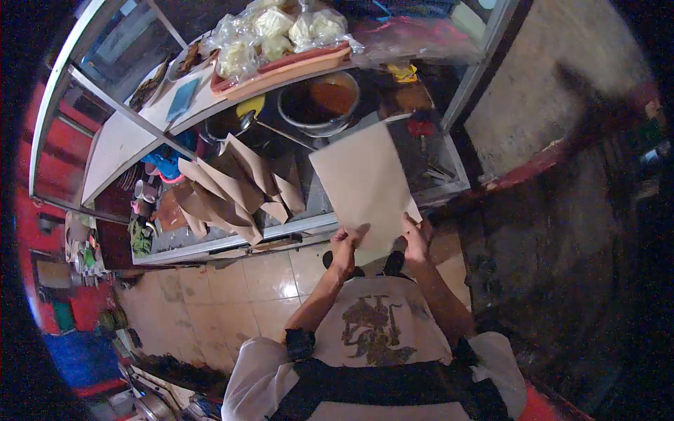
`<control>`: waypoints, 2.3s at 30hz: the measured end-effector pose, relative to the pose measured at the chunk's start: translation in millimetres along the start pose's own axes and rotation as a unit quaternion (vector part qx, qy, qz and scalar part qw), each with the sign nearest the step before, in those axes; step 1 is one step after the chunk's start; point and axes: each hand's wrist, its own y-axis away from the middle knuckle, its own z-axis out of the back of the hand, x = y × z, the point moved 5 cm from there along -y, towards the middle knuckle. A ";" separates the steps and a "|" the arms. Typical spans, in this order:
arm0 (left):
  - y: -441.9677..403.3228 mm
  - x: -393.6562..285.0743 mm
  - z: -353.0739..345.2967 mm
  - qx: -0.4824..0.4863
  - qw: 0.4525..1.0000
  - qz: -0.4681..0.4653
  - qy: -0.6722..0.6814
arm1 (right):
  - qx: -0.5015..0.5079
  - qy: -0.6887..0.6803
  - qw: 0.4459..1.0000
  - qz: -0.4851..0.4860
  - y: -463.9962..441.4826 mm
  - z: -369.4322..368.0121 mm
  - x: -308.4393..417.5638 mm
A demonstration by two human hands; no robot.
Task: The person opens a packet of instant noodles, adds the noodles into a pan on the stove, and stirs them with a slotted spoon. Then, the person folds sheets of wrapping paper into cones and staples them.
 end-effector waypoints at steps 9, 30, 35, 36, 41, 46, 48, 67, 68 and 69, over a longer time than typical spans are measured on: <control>15.8 7.1 -38.5 0.097 0.944 0.100 0.299 | 0.044 0.342 0.840 0.420 25.7 10.0 -3.9; 24.1 -54.2 -45.5 0.002 0.967 -0.101 0.235 | 0.207 -0.089 0.967 -0.121 12.3 -9.7 -80.6; 23.0 -55.2 -46.9 0.013 0.958 -0.126 0.257 | 0.209 0.078 0.975 -0.017 -2.8 4.5 -99.8; 21.5 -51.9 -45.6 0.002 0.966 -0.102 0.239 | 0.210 0.078 0.975 -0.017 3.7 -3.2 -86.8; 33.3 -57.5 -46.3 0.018 0.992 -0.085 0.087 | 0.309 0.343 0.849 0.257 1.1 4.4 -72.5; 38.7 -48.8 -43.1 -0.039 0.949 -0.245 -0.194 | 0.252 0.271 0.929 0.004 -2.1 7.7 -43.3; 41.9 -40.4 -41.1 -0.048 0.950 -0.243 -0.190 | 0.284 0.374 0.859 0.203 10.1 -7.8 -12.0; 99.7 -11.5 -22.8 -0.208 0.944 -0.254 0.019 | 0.080 0.634 0.540 0.548 -153.3 4.9 93.9; 103.5 -8.9 -18.3 -0.239 0.937 -0.254 0.000 | 0.090 0.634 0.539 0.548 -159.8 5.6 91.6; 107.4 -5.5 -14.8 -0.268 0.930 -0.252 -0.020 | 0.084 0.657 0.500 0.558 -165.0 5.5 86.9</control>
